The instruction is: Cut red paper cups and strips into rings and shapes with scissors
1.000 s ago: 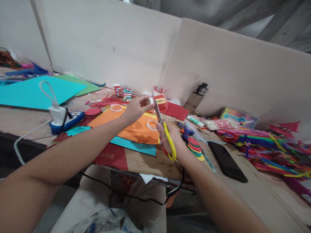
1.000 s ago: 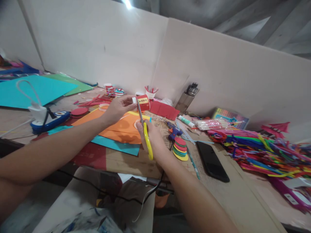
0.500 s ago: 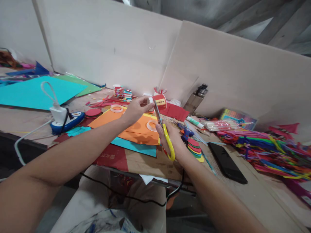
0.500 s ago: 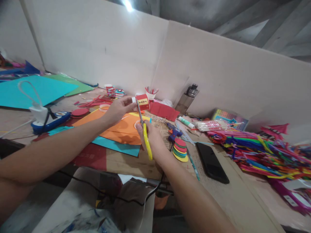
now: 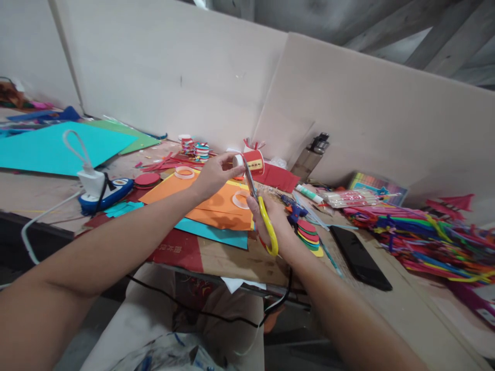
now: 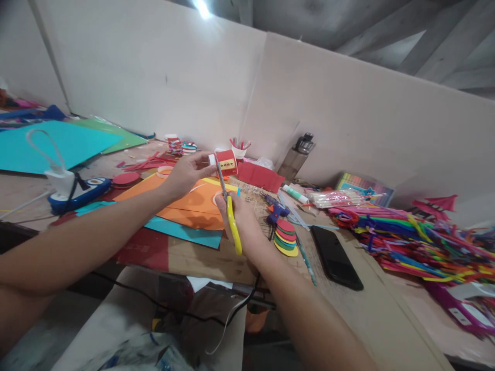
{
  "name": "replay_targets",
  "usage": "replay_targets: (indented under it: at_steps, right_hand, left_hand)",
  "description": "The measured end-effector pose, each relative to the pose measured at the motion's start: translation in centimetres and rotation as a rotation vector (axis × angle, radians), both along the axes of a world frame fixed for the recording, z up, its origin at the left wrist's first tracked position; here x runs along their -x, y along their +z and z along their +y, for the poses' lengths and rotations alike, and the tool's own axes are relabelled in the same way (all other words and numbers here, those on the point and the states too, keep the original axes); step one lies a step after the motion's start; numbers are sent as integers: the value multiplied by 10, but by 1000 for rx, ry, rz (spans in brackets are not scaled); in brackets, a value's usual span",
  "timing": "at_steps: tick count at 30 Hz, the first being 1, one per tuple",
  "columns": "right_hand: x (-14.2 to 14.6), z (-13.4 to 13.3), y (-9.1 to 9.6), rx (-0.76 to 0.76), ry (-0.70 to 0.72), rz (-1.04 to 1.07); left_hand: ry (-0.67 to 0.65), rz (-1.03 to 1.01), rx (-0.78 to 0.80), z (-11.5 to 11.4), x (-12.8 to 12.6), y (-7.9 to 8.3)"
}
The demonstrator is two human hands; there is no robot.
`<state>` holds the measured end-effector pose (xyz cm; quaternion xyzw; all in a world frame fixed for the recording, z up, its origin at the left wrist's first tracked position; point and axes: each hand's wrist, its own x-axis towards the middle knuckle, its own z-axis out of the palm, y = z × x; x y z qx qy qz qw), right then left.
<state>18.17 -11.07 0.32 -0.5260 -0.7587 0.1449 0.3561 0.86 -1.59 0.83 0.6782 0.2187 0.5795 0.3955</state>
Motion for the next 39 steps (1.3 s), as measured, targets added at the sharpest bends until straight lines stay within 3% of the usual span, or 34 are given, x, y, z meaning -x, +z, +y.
replay_targets:
  at_steps: [12,24,39]
  right_hand:
    - [-3,2,-7,36,-14,10]
    - [1,-1,1,44,-24,-40]
    - [0,1,0,72,-33,-4]
  left_hand:
    - [90,17,-24,2,-4,-3]
    - [133,-16,-19,3,-7,-8]
    - [137,-19,-11,2,-6,-8]
